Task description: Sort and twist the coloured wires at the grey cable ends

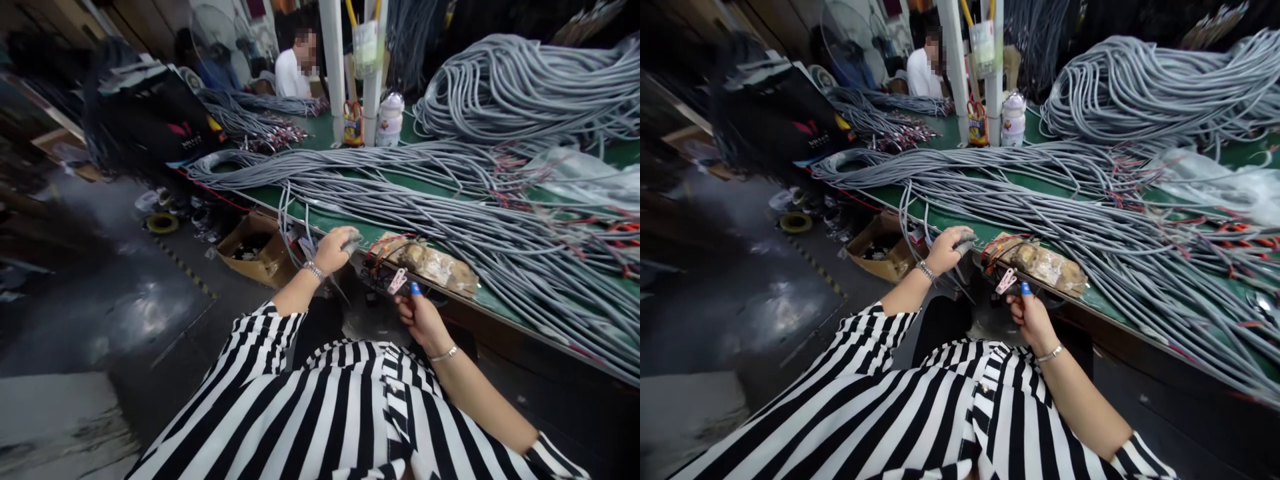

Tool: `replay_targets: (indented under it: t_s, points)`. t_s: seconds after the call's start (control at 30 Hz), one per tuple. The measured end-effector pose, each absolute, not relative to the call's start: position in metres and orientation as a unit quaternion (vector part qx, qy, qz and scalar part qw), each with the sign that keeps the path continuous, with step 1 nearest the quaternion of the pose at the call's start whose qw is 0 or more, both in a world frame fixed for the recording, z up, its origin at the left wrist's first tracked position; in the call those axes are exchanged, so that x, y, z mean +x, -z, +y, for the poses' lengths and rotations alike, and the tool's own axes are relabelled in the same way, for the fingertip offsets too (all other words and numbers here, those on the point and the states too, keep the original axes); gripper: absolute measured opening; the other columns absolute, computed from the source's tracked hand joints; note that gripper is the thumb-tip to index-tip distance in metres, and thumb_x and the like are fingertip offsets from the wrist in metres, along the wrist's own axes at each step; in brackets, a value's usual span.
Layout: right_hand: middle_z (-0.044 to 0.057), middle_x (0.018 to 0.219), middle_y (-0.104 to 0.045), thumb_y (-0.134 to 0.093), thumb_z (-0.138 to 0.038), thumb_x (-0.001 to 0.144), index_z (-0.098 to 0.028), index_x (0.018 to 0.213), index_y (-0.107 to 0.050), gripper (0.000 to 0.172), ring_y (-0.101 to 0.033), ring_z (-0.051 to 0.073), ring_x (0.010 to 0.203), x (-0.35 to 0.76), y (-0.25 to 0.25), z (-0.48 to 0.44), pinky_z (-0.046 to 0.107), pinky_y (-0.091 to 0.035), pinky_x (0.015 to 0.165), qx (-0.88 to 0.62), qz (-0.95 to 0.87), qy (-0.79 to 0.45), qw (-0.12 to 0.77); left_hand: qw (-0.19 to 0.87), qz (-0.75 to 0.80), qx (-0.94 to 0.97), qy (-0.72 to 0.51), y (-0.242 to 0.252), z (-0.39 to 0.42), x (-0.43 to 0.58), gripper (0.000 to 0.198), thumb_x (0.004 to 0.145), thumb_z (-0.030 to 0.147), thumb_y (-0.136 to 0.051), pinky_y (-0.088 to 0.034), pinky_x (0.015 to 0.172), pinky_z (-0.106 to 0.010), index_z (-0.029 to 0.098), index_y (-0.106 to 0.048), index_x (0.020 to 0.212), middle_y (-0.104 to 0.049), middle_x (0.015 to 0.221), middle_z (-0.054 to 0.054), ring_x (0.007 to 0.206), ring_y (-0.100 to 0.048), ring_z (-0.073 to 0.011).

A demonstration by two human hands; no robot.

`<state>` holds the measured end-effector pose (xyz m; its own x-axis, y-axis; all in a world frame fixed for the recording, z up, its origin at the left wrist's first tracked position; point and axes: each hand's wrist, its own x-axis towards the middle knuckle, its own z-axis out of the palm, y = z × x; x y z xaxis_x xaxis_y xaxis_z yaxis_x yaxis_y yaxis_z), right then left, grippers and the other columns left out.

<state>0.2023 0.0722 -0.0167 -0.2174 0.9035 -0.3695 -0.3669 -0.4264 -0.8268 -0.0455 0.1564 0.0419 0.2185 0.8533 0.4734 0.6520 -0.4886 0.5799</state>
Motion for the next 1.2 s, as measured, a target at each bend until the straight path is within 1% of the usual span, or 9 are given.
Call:
replay_targets:
  t_s: [0.13, 0.2, 0.43, 0.53, 0.73, 0.83, 0.93, 1.07, 1.2]
  points:
    - [-0.006, 0.047, -0.038, -0.065, -0.071, 0.067, -0.016, 0.067, -0.056, 0.056, -0.016, 0.003, 0.040, 0.193, 0.019, 0.065, 0.020, -0.008, 0.037, -0.466, -0.333, -0.709, 0.411, 0.035, 0.536, 0.808, -0.241, -0.057, 0.202, -0.038, 0.034, 0.085, 0.025, -0.057, -0.036, 0.105, -0.040, 0.014, -0.065, 0.116, -0.060, 0.130, -0.014, 0.121, -0.052, -0.0263]
    - [-0.005, 0.051, -0.045, -0.067, -0.070, 0.066, -0.016, 0.068, -0.055, 0.055, -0.018, 0.003, 0.040, 0.190, 0.021, 0.063, 0.020, -0.008, 0.038, -0.472, -0.345, -0.708, 0.397, 0.008, 0.542, 0.823, -0.167, -0.062, 0.219, -0.027, 0.039, 0.087, 0.032, -0.054, -0.038, 0.100, -0.041, 0.013, -0.062, 0.121, -0.062, 0.127, -0.015, 0.117, -0.055, -0.0276]
    - [0.000, 0.066, -0.061, -0.066, -0.063, 0.070, -0.015, 0.079, -0.059, 0.049, -0.027, 0.003, 0.042, 0.189, 0.024, 0.059, 0.020, -0.013, 0.040, -0.459, -0.430, -0.697, 0.345, 0.005, 0.496, 0.868, -0.024, -0.089, 0.251, 0.007, 0.027, 0.077, 0.039, -0.063, -0.039, 0.069, -0.030, 0.018, -0.071, 0.091, -0.069, 0.080, -0.007, 0.080, -0.062, -0.0230]
    - [0.000, 0.065, -0.060, -0.069, -0.056, 0.071, -0.015, 0.075, -0.060, 0.042, -0.034, 0.005, 0.047, 0.189, 0.024, 0.058, 0.020, -0.021, 0.044, -0.458, -0.474, -0.673, 0.335, 0.031, 0.485, 0.864, -0.135, -0.107, 0.260, 0.011, 0.023, 0.073, 0.041, -0.068, -0.034, 0.061, -0.027, 0.018, -0.068, 0.071, -0.064, 0.067, -0.004, 0.068, -0.056, -0.0180]
    - [-0.002, 0.058, -0.057, -0.069, -0.044, 0.076, -0.016, 0.065, -0.060, 0.031, -0.044, 0.009, 0.056, 0.190, 0.018, 0.056, 0.024, -0.034, 0.056, -0.449, -0.561, -0.624, 0.306, 0.178, 0.443, 0.569, -0.669, -0.147, 0.272, 0.006, 0.038, 0.076, 0.052, -0.067, -0.031, 0.052, -0.022, 0.016, -0.057, 0.067, -0.048, 0.055, 0.005, 0.051, -0.037, -0.0075]
    - [0.000, 0.061, -0.059, -0.068, -0.049, 0.076, -0.016, 0.067, -0.060, 0.035, -0.046, 0.011, 0.058, 0.191, 0.011, 0.053, 0.026, -0.038, 0.061, -0.442, -0.559, -0.626, 0.317, 0.215, 0.407, 0.468, -0.754, -0.161, 0.250, -0.008, 0.040, 0.073, 0.053, -0.069, -0.024, 0.045, -0.021, 0.017, -0.054, 0.066, -0.041, 0.049, 0.007, 0.043, -0.029, -0.0056]
    - [0.003, 0.072, -0.063, -0.064, -0.060, 0.076, -0.016, 0.079, -0.064, 0.044, -0.050, 0.012, 0.063, 0.193, -0.004, 0.048, 0.026, -0.040, 0.061, -0.390, -0.558, -0.627, 0.378, 0.252, 0.373, 0.613, -0.649, -0.163, 0.195, -0.034, 0.038, 0.069, 0.051, -0.074, -0.028, 0.043, -0.021, 0.017, -0.060, 0.063, -0.046, 0.046, 0.003, 0.042, -0.038, -0.0081]
    - [0.007, 0.080, -0.067, -0.054, -0.070, 0.079, -0.021, 0.101, -0.068, 0.056, -0.038, 0.010, 0.050, 0.194, -0.026, 0.037, 0.025, -0.032, 0.047, -0.328, -0.551, -0.663, 0.386, 0.325, 0.346, 0.828, -0.298, -0.147, 0.109, -0.068, 0.025, 0.073, 0.044, -0.073, -0.040, 0.051, -0.026, 0.019, -0.072, 0.071, -0.063, 0.058, -0.004, 0.053, -0.055, -0.0154]
    - [0.009, 0.079, -0.067, -0.054, -0.070, 0.079, -0.022, 0.107, -0.068, 0.057, -0.026, 0.008, 0.046, 0.188, -0.041, 0.026, 0.025, -0.023, 0.043, -0.292, -0.550, -0.712, 0.324, 0.316, 0.359, 0.847, -0.231, -0.120, 0.054, -0.093, 0.025, 0.076, 0.042, -0.071, -0.039, 0.058, -0.027, 0.020, -0.069, 0.064, -0.059, 0.056, -0.004, 0.055, -0.052, -0.0152]
